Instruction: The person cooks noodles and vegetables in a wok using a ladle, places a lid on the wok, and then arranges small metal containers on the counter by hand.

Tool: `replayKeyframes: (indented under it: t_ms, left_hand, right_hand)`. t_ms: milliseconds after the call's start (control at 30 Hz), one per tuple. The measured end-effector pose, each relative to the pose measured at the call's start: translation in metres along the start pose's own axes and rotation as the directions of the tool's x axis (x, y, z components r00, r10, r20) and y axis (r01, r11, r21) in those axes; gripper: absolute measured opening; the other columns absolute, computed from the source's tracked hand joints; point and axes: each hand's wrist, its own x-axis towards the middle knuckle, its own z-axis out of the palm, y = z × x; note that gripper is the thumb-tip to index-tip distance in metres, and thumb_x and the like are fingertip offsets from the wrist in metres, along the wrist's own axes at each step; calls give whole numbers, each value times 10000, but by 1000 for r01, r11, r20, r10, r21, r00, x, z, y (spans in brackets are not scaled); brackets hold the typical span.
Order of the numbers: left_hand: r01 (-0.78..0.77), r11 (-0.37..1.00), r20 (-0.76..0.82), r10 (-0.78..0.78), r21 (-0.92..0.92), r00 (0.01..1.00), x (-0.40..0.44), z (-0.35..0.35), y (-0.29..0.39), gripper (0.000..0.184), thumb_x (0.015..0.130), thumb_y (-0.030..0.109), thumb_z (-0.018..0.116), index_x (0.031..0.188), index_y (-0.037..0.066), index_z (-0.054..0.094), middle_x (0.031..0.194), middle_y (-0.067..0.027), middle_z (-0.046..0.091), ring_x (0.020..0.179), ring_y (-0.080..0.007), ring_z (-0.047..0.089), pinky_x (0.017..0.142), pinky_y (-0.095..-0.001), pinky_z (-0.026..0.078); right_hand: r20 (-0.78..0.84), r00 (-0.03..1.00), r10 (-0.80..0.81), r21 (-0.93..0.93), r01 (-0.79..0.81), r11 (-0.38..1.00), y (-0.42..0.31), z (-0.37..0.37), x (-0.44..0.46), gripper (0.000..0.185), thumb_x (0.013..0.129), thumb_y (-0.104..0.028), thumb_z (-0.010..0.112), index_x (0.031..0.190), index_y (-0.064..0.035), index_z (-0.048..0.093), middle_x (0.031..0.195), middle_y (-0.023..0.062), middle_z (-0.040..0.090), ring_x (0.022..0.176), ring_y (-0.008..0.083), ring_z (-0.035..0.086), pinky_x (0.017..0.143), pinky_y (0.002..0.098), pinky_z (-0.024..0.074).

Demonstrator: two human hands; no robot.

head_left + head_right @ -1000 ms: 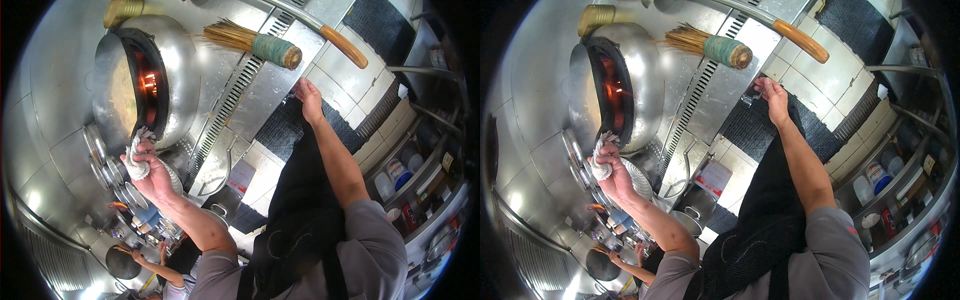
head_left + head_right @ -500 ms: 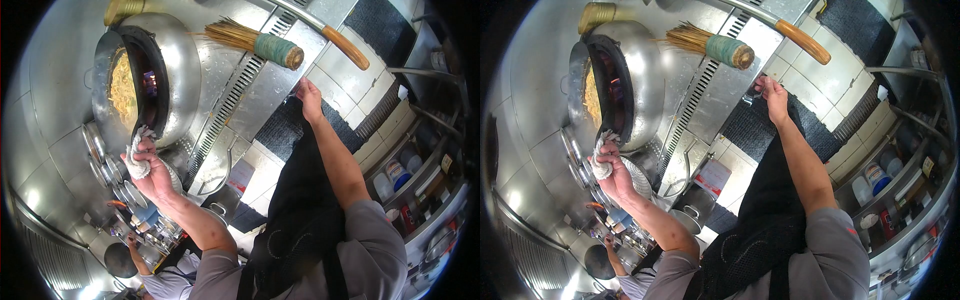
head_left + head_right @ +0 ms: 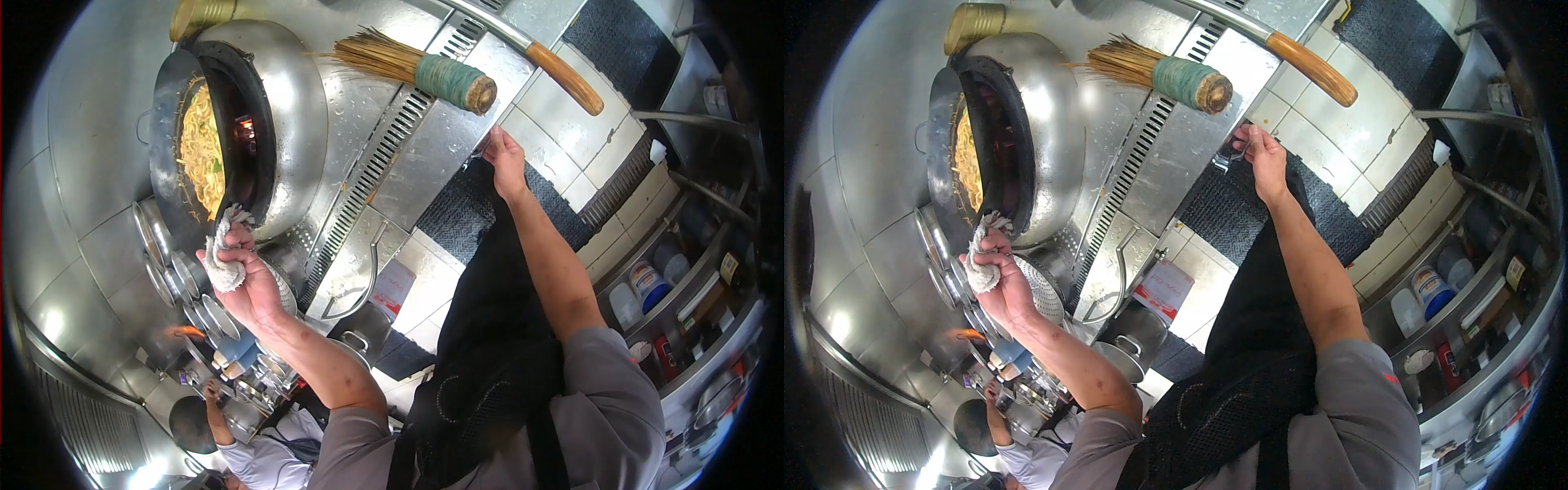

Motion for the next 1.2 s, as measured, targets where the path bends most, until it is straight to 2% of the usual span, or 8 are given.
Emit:
replayKeyframes:
  t_ms: [733,1000,1200]
  left_hand:
    - [6,1000,-6,-6,-5,1000,0,-2,1,633,1044,233,605,1426,-169,299,1262,-273,432,1086,-326,530,857,-328,649]
    - [-5,1000,-3,5,-11,1000,0,-1,2,623,1046,230,600,1425,-166,305,1272,-277,430,1091,-330,525,855,-332,650]
    - [-2,1000,2,2,-4,1000,0,-1,3,612,1053,238,586,1423,-164,310,1279,-286,427,1092,-335,523,854,-338,650]
  right_hand:
    - [13,1000,0,-5,0,1000,-3,-1,-1,407,1092,-380,530,1255,-40,685,1152,50,746,926,111,673,831,271,488]
    - [16,1000,20,93,-22,995,0,1,-6,404,1072,-394,569,1264,-55,678,1166,40,738,925,104,677,825,262,477]
    - [26,1000,13,101,-15,995,1,0,-5,381,1066,-389,584,1252,-72,683,1164,32,735,942,111,685,825,260,471]
